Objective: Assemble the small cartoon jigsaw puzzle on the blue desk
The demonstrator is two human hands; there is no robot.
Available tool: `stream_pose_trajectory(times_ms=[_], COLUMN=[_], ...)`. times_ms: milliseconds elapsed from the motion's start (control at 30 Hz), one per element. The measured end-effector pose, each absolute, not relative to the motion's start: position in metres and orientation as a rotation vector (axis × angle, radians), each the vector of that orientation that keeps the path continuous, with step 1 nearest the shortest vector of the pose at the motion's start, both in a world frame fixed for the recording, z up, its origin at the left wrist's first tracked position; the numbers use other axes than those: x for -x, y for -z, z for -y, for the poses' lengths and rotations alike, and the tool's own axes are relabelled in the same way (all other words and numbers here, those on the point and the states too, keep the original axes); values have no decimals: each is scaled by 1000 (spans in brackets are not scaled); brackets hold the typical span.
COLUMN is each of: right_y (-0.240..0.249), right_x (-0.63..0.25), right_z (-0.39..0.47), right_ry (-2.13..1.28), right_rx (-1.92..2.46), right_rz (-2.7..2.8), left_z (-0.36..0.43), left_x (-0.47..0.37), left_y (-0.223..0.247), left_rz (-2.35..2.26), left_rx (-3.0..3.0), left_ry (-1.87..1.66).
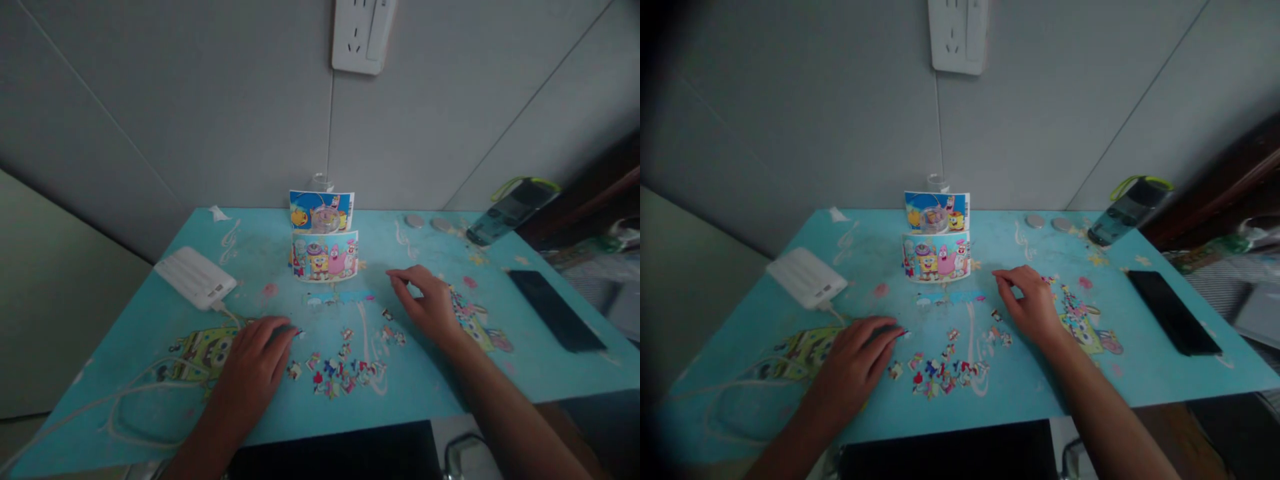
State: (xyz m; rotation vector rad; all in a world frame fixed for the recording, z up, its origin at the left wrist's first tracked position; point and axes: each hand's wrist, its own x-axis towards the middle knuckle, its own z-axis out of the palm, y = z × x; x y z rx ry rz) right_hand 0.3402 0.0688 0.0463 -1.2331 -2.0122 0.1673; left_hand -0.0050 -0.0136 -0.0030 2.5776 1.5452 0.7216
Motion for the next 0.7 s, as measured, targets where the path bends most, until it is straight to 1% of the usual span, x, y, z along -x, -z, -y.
stream_pose_trajectory(times_ms=[300, 433, 567, 700], right_y=[-51, -55, -49, -37], right_x=[-338, -345, -359, -372], right_z=[-65, -40, -10, 4], right_ry=[-234, -263, -322, -359], right_rx=[1191, 1233, 1331, 1425], right_rz=[2061, 2194, 2373, 2326], left_z=[12, 12, 12, 11], left_x=[6, 5, 4, 3], left_y=[5, 2, 2, 2], left_rz=[-1541, -1533, -1531, -1542], left_rx=[-2589, -2604, -2606, -2595], left_ry=[-738, -742, -750, -755])
